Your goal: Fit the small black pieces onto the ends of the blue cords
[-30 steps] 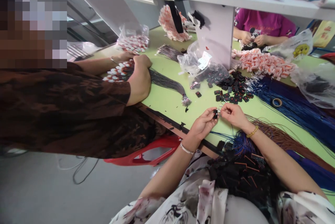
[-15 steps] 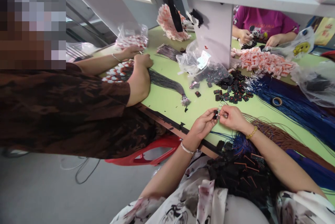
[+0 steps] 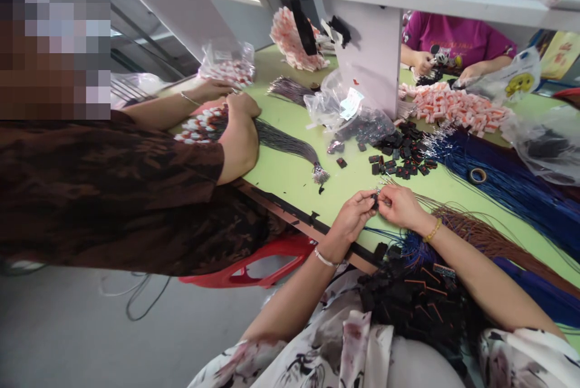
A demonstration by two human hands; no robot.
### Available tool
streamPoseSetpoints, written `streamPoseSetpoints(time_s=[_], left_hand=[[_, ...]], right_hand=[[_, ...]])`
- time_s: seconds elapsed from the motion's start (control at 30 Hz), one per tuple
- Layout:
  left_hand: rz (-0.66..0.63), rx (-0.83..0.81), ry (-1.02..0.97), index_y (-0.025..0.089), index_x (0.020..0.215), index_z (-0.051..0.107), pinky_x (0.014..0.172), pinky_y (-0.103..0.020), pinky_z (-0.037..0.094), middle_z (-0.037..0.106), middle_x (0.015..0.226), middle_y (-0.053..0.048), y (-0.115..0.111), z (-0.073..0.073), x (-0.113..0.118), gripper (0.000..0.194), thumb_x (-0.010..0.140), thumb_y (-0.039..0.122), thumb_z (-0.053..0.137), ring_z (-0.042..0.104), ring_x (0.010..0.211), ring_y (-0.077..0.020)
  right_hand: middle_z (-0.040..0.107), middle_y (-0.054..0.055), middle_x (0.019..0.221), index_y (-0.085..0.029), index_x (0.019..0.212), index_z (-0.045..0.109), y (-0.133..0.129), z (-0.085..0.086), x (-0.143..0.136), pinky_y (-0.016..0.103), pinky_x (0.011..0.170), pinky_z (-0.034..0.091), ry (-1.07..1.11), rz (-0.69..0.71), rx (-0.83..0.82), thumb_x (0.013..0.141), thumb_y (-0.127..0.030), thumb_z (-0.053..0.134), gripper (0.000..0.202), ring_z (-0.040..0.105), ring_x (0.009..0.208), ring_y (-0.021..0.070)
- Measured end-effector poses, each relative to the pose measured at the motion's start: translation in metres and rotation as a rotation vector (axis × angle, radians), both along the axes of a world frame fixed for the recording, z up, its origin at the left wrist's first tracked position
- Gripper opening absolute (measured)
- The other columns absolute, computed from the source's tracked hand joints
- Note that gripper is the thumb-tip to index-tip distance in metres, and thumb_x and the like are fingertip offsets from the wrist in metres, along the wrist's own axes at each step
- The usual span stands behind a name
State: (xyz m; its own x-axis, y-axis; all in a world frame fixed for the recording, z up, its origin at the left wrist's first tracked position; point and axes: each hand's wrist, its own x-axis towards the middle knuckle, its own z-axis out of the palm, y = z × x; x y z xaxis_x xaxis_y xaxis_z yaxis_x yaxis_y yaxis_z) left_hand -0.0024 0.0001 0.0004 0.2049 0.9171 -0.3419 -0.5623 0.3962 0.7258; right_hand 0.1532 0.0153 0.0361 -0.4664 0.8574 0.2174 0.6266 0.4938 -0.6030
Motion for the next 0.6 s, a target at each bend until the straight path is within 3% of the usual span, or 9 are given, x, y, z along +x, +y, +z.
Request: streamPoseSetpoints(time_s=[0.17, 0.47, 0.6], left_hand=[[0.039, -0.038, -0.065, 0.013, 0.085, 0.064, 0.064, -0.021, 0.043, 0.061, 0.080, -0.002, 0.004, 0.000, -0.002, 0.025, 0.062, 0.014, 0.074, 0.054, 0.067, -0.0080], [0.054, -0.010, -0.005, 0.013, 0.087, 0.064, 0.065, -0.022, 0.043, 0.061, 0.075, -0.001, -0.001, 0.001, 0.004, 0.027, 0.062, 0.014, 0.074, 0.054, 0.066, -0.0080], [0.041, -0.029, -0.015, 0.013, 0.087, 0.064, 0.064, -0.022, 0.044, 0.061, 0.078, -0.002, 0.000, 0.001, -0.001, 0.026, 0.063, 0.015, 0.075, 0.056, 0.068, -0.0088]], right_hand=[[0.058, 0.001, 0.068, -0.017, 0.072, 0.059, 0.002, 0.002, 0.002, 0.022, 0.059, 0.035, 0.005, -0.008, -0.036, 0.076, -0.019, 0.052, 0.009, 0.048, 0.061, 0.0119], [0.058, 0.000, 0.061, -0.017, 0.067, 0.057, 0.003, 0.004, 0.002, 0.022, 0.055, 0.032, -0.047, -0.038, -0.078, 0.078, -0.020, 0.050, 0.013, 0.046, 0.054, 0.0110], [0.064, 0.002, 0.073, -0.018, 0.076, 0.060, 0.023, 0.009, 0.023, 0.022, 0.058, 0.032, -0.152, -0.198, -0.062, 0.082, -0.025, 0.048, 0.015, 0.051, 0.063, 0.0127]])
